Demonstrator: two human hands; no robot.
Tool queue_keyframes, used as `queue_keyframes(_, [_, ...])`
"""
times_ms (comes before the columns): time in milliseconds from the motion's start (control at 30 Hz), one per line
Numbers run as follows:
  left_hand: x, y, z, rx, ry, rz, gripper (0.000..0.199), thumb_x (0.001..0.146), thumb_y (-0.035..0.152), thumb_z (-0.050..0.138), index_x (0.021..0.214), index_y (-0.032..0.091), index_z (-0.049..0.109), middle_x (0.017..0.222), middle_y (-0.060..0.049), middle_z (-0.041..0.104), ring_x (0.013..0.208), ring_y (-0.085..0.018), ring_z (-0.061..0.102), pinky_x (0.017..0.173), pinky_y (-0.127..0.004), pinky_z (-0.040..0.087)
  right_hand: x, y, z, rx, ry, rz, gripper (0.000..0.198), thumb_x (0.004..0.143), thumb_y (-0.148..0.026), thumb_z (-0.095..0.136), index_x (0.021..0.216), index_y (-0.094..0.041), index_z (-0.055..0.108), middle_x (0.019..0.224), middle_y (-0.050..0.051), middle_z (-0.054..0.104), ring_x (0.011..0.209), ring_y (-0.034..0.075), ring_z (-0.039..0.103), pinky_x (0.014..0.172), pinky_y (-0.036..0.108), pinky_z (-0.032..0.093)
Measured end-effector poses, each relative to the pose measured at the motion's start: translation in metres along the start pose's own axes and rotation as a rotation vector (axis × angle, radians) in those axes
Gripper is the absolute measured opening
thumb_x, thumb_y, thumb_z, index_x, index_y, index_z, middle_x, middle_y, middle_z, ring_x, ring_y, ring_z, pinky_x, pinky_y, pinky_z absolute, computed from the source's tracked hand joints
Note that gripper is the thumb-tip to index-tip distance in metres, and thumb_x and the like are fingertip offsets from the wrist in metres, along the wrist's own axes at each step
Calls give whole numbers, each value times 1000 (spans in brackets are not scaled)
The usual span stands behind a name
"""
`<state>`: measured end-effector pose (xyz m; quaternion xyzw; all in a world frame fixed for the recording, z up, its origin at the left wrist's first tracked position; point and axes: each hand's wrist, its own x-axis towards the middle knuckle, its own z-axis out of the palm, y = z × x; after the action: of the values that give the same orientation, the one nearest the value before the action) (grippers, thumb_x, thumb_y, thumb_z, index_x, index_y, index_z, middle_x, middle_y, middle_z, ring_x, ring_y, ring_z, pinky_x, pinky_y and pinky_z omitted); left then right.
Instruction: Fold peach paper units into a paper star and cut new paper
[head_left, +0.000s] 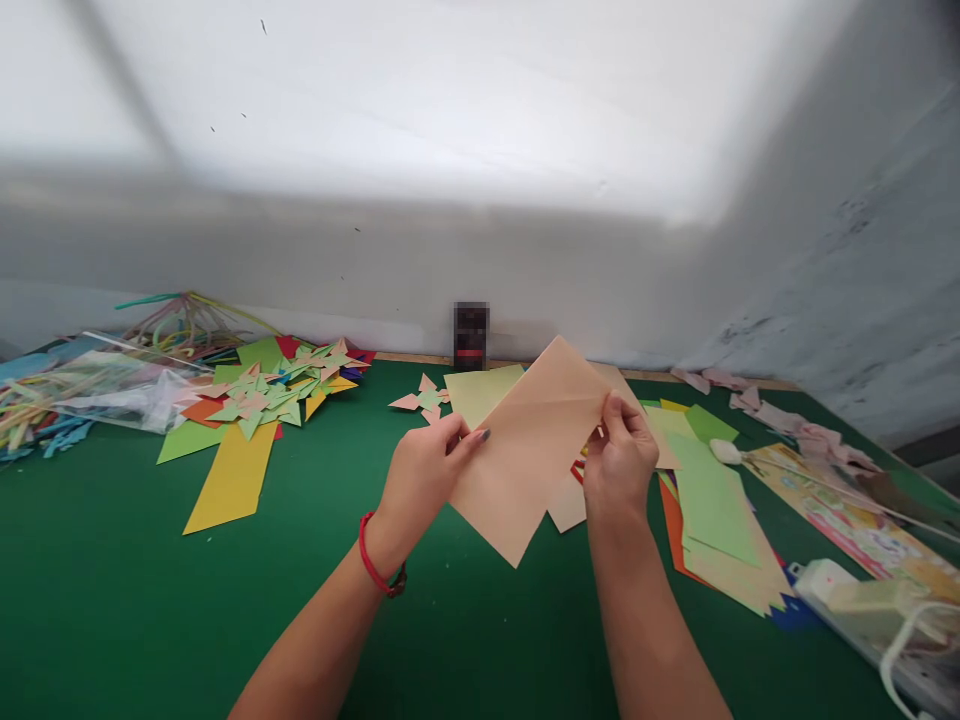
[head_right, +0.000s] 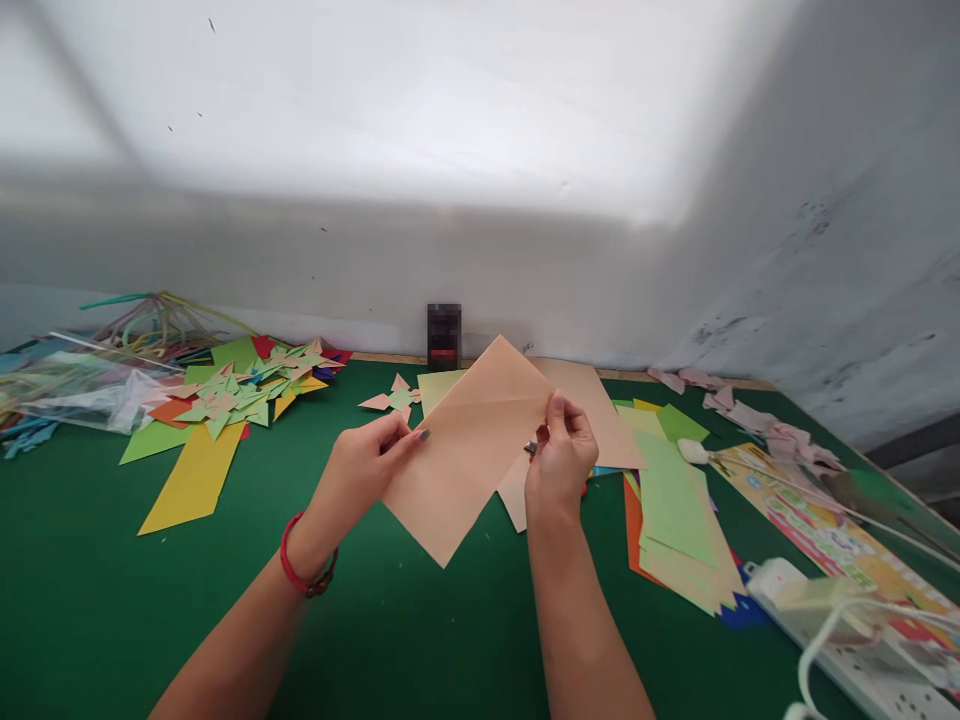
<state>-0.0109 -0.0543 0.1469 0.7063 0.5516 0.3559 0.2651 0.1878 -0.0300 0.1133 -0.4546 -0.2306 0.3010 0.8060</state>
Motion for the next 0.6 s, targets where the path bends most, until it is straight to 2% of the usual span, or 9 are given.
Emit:
queue_keyframes(100, [0,0,0,101,50,9,40,86,46,45,56,20,38,51,3,37,49,-12,33,47,-25,18,-3,0,1,11,-10,23,30,70,-43,70,77,-18,55,73,-1,56,58,9,51,51,22,42])
queue_keyframes(200, [1,-6,-4,206,37,11,45,87,51,40,54,20,39,51,2,40,48,-13,36,47,-26,18,-8,0,4,-17,-16,37,30,71,-45,68,77,-19,55,71,-2,56,57,9,53,52,24,43])
queue_keyframes(300, [2,-13,-13,400,23,-101,47,88,52,37,55,21,47,52,-1,48,49,-16,43,47,-27,19,-15,-3,7,-67,-32,-25,31,72,-47,67,78,-18,57,74,-1,59,63,11,56,57,25,46])
queue_keyframes(367, [1,-14,-23,454,64,-180,42,89,49,37,67,21,57,61,-4,57,55,-19,50,49,-27,24,-21,-7,9,-141,-74,-116,30,74,-46,66,79,-17,60,75,1,61,68,12,57,61,26,46])
queue_keyframes(433, [-3,-9,-32,375,166,-113,37,92,46,34,90,21,61,85,-6,65,72,-21,58,56,-27,34,-28,-12,10,-271,-193,-207,26,77,-43,64,79,-17,62,74,1,61,70,13,56,62,26,45])
queue_keyframes(500, [-9,1,-40,243,253,60,36,93,44,35,110,22,57,111,-7,62,98,-22,57,74,-28,41,-36,-18,11,-407,-391,-279,21,80,-39,61,78,-18,62,72,0,59,67,13,55,60,25,44])
queue_keyframes(533, [-13,6,-42,183,257,124,35,93,43,37,116,23,55,117,-6,59,106,-21,54,82,-29,41,-40,-21,11,-452,-490,-319,18,82,-36,60,77,-18,62,72,-1,59,67,12,54,60,25,43])
queue_keyframes(600, [-19,14,-43,117,179,213,33,91,43,44,116,24,55,119,-4,59,109,-20,53,87,-28,41,-48,-27,11,-496,-661,-412,12,84,-29,58,77,-20,62,72,-1,57,68,12,54,61,25,43])
